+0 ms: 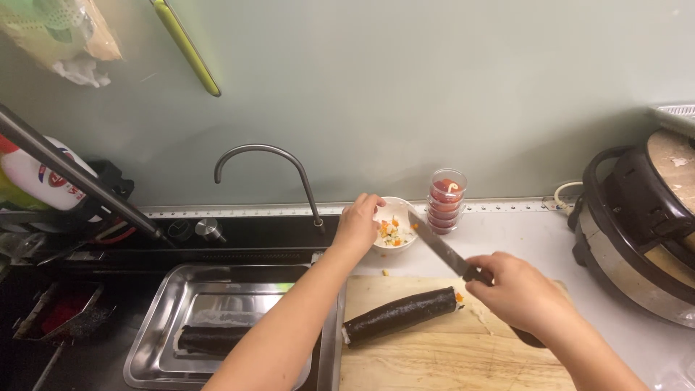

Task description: Slicing kimbap rolls and arranging the pieces into plastic takeout containers for packaging.

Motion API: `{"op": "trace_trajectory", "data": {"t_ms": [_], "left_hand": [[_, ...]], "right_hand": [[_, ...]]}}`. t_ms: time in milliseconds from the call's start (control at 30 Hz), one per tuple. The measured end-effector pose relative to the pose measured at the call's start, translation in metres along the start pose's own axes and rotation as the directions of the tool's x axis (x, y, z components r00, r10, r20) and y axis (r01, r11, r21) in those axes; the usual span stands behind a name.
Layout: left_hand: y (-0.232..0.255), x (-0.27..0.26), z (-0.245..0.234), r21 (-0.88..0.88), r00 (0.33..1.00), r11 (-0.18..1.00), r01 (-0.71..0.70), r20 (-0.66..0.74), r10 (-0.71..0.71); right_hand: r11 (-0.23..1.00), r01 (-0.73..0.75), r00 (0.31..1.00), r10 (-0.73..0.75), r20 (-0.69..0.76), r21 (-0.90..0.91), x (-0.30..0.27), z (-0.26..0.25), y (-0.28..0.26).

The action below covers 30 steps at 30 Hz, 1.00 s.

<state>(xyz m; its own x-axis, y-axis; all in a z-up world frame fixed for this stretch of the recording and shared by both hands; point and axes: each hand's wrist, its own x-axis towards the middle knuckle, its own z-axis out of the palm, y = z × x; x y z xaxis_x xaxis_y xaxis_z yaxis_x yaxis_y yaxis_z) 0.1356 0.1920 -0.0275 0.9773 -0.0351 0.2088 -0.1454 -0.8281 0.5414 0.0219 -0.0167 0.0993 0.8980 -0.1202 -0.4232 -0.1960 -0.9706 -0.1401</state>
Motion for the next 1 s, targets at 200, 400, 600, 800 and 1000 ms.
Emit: {"op": "trace_trajectory", "data": {"t_ms": [200, 400, 600, 800, 1000], "left_hand": [[0.003, -0.011, -0.016, -0.076, 0.999, 0.996, -0.042, 0.027, 0.044], [0.002, -0.023, -0.033, -0.085, 0.991, 0.992, -0.097, 0.088, 0.104], [-0.018, -0.032, -0.028, -0.02, 0.958, 0.96, -0.278, 0.063, 0.279], [-0.018, -0.04, -0.029, -0.103, 0.962, 0.957, -0.27, 0.005, 0.272], [-0.012, -0.039, -0.025, -0.327, 0.983, 0.929, -0.176, -0.01, 0.182]], "right_hand": [[0.972, 0.202, 0.888, -0.234, -0.397, -0.12, 0.047, 0.056, 0.023], [0.95, 0.21, 0.837, -0.298, -0.459, -0.232, 0.03, 0.051, 0.021], [0.925, 0.09, 0.92, -0.219, -0.324, -0.37, 0.016, 0.034, 0.034], [0.96, 0.099, 0.888, -0.204, -0.412, -0.263, 0.01, 0.032, 0.038], [0.994, 0.1, 0.949, -0.11, -0.295, -0.05, -0.006, 0.025, 0.029]]}}
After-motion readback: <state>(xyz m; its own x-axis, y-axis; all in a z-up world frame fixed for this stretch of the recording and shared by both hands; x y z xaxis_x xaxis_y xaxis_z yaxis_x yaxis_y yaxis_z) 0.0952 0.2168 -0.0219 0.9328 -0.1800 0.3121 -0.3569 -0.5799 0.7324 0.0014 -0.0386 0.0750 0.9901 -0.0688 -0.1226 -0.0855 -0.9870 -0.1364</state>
